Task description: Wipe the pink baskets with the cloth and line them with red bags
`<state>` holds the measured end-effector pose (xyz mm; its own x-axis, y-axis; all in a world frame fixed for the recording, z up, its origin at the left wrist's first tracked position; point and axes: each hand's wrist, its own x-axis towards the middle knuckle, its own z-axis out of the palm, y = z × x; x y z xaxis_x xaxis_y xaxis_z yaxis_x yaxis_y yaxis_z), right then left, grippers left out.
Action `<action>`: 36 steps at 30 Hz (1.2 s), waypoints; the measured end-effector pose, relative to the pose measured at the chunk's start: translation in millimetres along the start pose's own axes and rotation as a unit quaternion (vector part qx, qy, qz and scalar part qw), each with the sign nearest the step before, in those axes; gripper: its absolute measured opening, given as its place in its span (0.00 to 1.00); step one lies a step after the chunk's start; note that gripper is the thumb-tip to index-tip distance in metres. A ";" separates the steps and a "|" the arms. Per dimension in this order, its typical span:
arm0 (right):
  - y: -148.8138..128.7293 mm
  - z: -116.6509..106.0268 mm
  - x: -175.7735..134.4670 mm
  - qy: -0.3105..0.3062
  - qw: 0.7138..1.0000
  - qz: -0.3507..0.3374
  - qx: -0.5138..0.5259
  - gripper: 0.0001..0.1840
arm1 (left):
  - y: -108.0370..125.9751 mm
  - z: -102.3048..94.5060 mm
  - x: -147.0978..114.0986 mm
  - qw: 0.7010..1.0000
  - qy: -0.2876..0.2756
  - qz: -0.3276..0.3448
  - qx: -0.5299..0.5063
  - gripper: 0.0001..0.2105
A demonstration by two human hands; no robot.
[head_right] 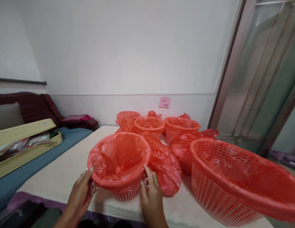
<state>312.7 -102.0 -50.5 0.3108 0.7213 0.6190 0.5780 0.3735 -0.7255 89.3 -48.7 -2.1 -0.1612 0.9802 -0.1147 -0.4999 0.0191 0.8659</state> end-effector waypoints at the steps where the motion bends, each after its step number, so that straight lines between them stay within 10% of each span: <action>1: 1.4 0.8 0.1 -0.001 1.000 0.005 0.003 0.24 | -0.4 0.4 -1.0 1.000 0.000 0.000 -0.002 0.19; 16: 40.9 21.2 -34.8 -0.034 0.997 0.070 0.026 0.29 | -8.8 13.5 7.4 0.996 0.036 0.066 -0.051 0.16; 36: 144.5 61.3 -93.8 -0.107 0.964 0.018 -0.241 0.27 | -24.1 56.0 52.5 0.990 0.043 0.093 -0.094 0.13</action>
<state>320.8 -79.9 -231.8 0.2038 0.8521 0.4821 0.8693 0.0689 -0.4894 140.6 13.3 -1.7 -0.3341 0.9425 -0.0094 -0.6027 -0.2060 0.7709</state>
